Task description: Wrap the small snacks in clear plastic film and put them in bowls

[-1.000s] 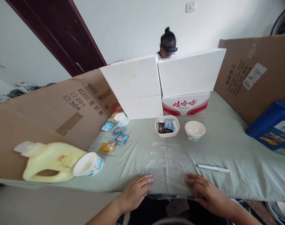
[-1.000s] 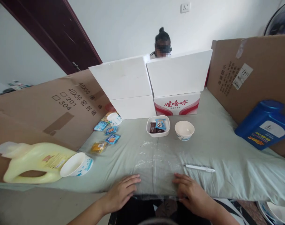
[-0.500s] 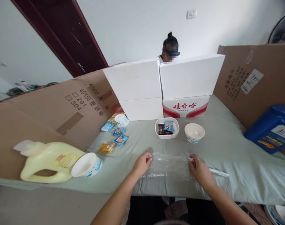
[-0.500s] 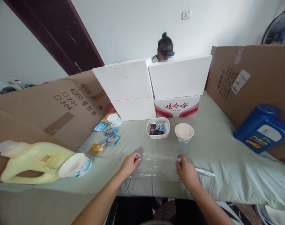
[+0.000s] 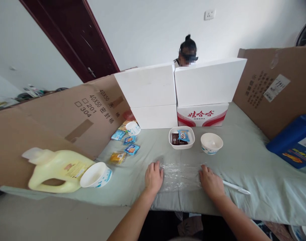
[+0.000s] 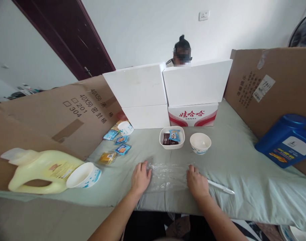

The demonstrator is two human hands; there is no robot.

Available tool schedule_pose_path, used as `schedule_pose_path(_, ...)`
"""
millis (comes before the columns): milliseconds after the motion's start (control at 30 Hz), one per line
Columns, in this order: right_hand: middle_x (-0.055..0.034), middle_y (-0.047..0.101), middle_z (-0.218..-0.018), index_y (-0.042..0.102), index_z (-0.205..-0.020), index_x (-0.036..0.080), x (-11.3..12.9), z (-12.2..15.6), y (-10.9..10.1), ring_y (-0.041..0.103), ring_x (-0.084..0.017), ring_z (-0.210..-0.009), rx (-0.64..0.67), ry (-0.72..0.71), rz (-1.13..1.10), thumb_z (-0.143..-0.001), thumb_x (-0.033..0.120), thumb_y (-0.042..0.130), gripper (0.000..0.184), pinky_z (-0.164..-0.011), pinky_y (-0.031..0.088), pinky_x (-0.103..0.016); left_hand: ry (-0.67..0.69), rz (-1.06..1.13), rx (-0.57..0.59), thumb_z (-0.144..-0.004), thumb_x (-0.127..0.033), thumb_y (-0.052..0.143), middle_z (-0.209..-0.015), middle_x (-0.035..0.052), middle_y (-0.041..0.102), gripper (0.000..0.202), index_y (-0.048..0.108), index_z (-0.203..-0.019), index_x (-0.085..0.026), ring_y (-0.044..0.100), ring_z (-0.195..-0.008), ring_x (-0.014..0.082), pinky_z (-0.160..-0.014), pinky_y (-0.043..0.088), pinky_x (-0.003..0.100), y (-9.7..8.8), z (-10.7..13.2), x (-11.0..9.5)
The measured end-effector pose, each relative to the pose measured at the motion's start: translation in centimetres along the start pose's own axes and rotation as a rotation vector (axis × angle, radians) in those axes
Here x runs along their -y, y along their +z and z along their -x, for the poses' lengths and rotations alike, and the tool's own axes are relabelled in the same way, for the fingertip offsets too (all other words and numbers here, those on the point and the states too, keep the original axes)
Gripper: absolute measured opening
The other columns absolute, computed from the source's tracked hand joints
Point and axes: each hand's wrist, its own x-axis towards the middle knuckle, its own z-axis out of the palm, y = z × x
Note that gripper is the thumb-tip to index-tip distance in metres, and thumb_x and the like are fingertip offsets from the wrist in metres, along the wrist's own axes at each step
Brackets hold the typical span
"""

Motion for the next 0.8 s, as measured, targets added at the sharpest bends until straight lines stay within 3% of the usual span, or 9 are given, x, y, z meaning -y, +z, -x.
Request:
schedule_pose_path(100, -0.0136, 0.066, -0.096, 0.053, -0.113, 0.015, 0.5, 0.3, 0.2, 0.069, -0.023, -0.07, -0.011, -0.016, 0.027, -0.097, 0.023, 0.029, 0.03, -0.051, 0.046, -0.029, 0.224, 0.091, -0.033, -0.092, -0.02, 0.046, -0.108, 0.0136, 0.062, 0.026, 0.063, -0.112, -0.017, 0.058, -0.104, 0.0291, -0.092, 0.046, 0.045, 0.1, 1.1, -2.4)
schedule_pose_path(200, -0.013, 0.066, -0.097, 0.053, -0.115, 0.016, 0.1, 0.1, 0.1, 0.069, -0.022, -0.071, -0.016, -0.012, 0.041, -0.097, 0.024, 0.031, 0.029, -0.053, 0.047, -0.028, 0.478, 0.195, 0.145, -0.093, -0.029, 0.049, -0.125, 0.0104, 0.059, 0.03, 0.06, -0.12, -0.022, 0.05, -0.122, 0.0291, -0.105, 0.038, 0.049, 0.7, 2.0, -4.8)
schedule_pose_path(267, -0.0127, 0.066, -0.096, 0.054, -0.114, 0.016, -0.8, -0.2, -0.3, 0.068, -0.021, -0.07, -0.021, 0.017, 0.049, -0.097, 0.025, 0.033, 0.029, -0.055, 0.047, -0.029, 0.549, 0.194, 0.261, -0.092, -0.037, 0.051, -0.146, 0.0087, 0.043, 0.047, 0.047, -0.137, -0.025, 0.033, -0.138, 0.0311, -0.113, 0.025, 0.055, 1.1, 2.3, -5.6)
schedule_pose_path(333, -0.0139, 0.065, -0.096, 0.055, -0.112, 0.015, -2.1, -0.5, -0.9, 0.067, -0.023, -0.073, -0.033, 0.068, 0.062, -0.096, 0.025, 0.033, 0.029, -0.057, 0.049, -0.031, 0.56, 0.164, 0.343, -0.092, -0.042, 0.05, -0.156, 0.0068, 0.026, 0.057, 0.034, -0.145, -0.027, 0.018, -0.144, 0.0319, -0.115, 0.015, 0.059, 1.3, 2.2, -5.7)
schedule_pose_path(433, -0.0173, 0.063, -0.103, 0.057, -0.11, 0.013, -3.2, -0.7, -2.0, 0.063, -0.028, -0.091, -0.113, 0.069, 0.061, -0.095, 0.023, 0.036, 0.028, -0.072, 0.05, -0.039, 0.556, 0.138, 0.397, -0.092, -0.042, 0.049, -0.159, 0.0058, 0.018, 0.061, 0.028, -0.148, -0.028, 0.01, -0.146, 0.0315, -0.116, 0.01, 0.06, 1.3, 2.0, -5.4)
schedule_pose_path(533, -0.0144, 0.063, -0.107, 0.061, -0.107, 0.016, -1.8, -0.3, -2.1, 0.057, -0.027, -0.102, -0.181, -0.198, -0.048, -0.094, 0.021, 0.039, 0.026, -0.088, 0.045, -0.041, 0.561, 0.131, 0.406, -0.093, -0.04, 0.047, -0.159, 0.0052, 0.018, 0.06, 0.027, -0.149, -0.028, 0.008, -0.147, 0.0304, -0.116, 0.009, 0.06, 1.1, 1.9, -5.3)
schedule_pose_path(600, -0.0099, 0.065, -0.108, 0.063, -0.108, 0.02, 0.0, 0.0, -1.4, 0.056, -0.023, -0.104, -0.145, -0.44, -0.15, -0.093, 0.018, 0.041, 0.027, -0.094, 0.042, -0.038, 0.56, 0.125, 0.408, -0.094, -0.039, 0.046, -0.159, 0.0049, 0.018, 0.059, 0.027, -0.149, -0.028, 0.008, -0.147, 0.0301, -0.116, 0.009, 0.06, 1.1, 1.9, -5.4)
schedule_pose_path(667, -0.0077, 0.064, -0.116, 0.062, -0.115, 0.021, 1.4, 0.1, -0.3, 0.054, -0.021, -0.112, -0.106, -0.579, -0.211, -0.091, 0.017, 0.044, 0.03, -0.1, 0.039, -0.037, 0.561, 0.124, 0.401, -0.093, -0.039, 0.047, -0.159, 0.0048, 0.019, 0.061, 0.025, -0.149, -0.027, 0.009, -0.147, 0.0298, -0.117, 0.01, 0.059, 1.1, 2.0, -5.5)
schedule_pose_path(800, -0.0108, 0.046, -0.145, 0.045, -0.14, 0.018, 1.6, 0.0, 1.3, 0.035, -0.03, -0.136, -0.06, -0.496, -0.161, -0.089, 0.033, 0.05, 0.053, -0.111, 0.023, -0.052, 0.553, 0.121, 0.368, -0.09, -0.044, 0.051, -0.159, 0.0049, 0.018, 0.067, 0.025, -0.15, -0.027, 0.012, -0.146, 0.0307, -0.117, 0.012, 0.058, 1.3, 1.9, -5.2)
